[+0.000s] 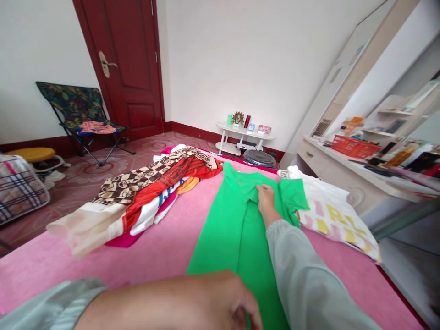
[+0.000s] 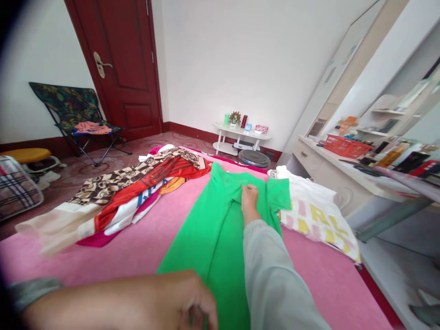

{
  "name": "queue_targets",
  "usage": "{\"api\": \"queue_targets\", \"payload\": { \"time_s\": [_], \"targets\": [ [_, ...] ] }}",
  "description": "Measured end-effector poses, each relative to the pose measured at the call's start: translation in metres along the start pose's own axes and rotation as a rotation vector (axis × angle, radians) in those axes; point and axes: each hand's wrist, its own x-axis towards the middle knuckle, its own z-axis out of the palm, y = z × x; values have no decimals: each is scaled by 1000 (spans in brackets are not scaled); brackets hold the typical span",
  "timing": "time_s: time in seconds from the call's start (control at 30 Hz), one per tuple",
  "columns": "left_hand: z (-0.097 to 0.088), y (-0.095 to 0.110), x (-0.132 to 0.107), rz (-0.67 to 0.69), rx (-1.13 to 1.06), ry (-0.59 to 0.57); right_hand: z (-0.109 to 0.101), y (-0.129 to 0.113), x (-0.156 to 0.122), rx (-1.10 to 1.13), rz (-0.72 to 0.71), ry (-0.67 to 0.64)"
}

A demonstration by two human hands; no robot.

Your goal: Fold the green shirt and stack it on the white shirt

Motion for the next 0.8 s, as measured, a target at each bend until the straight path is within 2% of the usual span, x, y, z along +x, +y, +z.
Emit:
{"api": "queue_targets", "payload": {
  "time_s": [0.07,0.13,0.17,0.23,0.27,0.33,0.43,0.57,0.8],
  "targets": [
    [-22,-2,23,63,109,198,-1,-3,-4,-15,-8,-10],
    [-49,-9,47,146,361,533,-2,-7,-8,-43,-78,-92],
    [-62,-16,57,156,490,704,-2,-8,-10,-67,-120,-147],
    [-83,-33,74,101,699,884,-3,-10,-14,-124,-184,-236],
    [-90,-43,80,55,769,914,-3,-12,-16,-151,-199,-250],
    [-97,-62,87,-29,851,900,-3,-15,-20,-207,-237,-227],
    [-96,-79,90,-87,899,862,-4,-22,-27,-346,-327,-137],
    [-92,-81,91,-103,928,855,-5,-33,-36,-564,-342,-76],
    [-92,-80,93,-119,955,839,-7,-39,-45,-840,-186,-13]
  ]
}}
